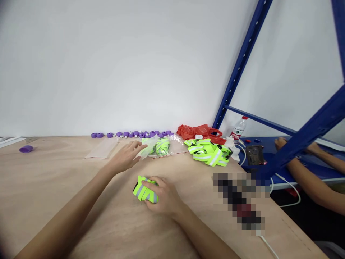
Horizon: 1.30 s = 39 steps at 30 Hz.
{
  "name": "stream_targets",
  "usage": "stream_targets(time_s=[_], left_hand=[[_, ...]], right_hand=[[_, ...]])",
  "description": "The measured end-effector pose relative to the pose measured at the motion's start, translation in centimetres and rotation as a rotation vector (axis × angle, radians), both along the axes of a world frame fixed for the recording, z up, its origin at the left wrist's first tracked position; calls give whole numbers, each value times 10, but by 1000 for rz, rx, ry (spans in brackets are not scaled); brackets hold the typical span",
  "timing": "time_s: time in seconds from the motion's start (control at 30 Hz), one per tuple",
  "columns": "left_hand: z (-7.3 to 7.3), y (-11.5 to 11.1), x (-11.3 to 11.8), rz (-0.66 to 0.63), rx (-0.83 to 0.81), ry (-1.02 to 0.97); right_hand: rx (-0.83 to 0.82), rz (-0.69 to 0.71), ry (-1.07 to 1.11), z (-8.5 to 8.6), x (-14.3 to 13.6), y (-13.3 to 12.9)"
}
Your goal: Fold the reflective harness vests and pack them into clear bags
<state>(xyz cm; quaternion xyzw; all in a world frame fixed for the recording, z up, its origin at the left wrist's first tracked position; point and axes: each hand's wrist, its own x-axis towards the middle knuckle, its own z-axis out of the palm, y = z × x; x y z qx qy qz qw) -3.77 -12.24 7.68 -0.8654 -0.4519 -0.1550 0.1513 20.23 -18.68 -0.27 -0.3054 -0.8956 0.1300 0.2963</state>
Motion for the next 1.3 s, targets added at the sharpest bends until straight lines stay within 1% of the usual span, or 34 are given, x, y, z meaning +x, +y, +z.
stream_targets(time_s=[0.1,0.23,0.33,0.43,0.5,0.57,0.67,0.73,0.83,0.9,1.0,1.13,1.23,1.3], left_hand=[[-3,-7,17,-75,-28,54],[-10,-13,34,-168,-88,32],[-15,-18,42,-253,-194,-72],[-17,-23,48,-310,-341,-268],[-17,-25,51,-305,-405,-436],[-17,-26,54,-266,-412,-586],[-15,-29,57,-192,-360,-731],[-12,-31,60,-147,-281,-781],[-9,-36,63,-129,-142,-759],[-9,-39,65,-152,-81,-659],[-11,-40,68,-151,3,-484],[-14,-41,70,-121,147,-359],[-15,-43,72,-122,210,-285],[-18,-45,75,-133,207,-273]], right_hand=[[48,77,128,8,13,5],[179,106,242,26,23,5],[206,118,284,36,24,1],[201,82,282,38,26,1],[171,31,263,37,29,4],[103,-32,262,35,32,9],[-19,-120,292,33,37,15],[-78,-187,300,32,39,18],[-154,-263,295,31,39,20],[-171,-292,283,30,39,20],[-94,-336,229,29,38,18],[24,-355,119,28,35,14],[34,-382,131,27,33,13],[20,-417,158,27,32,14]])
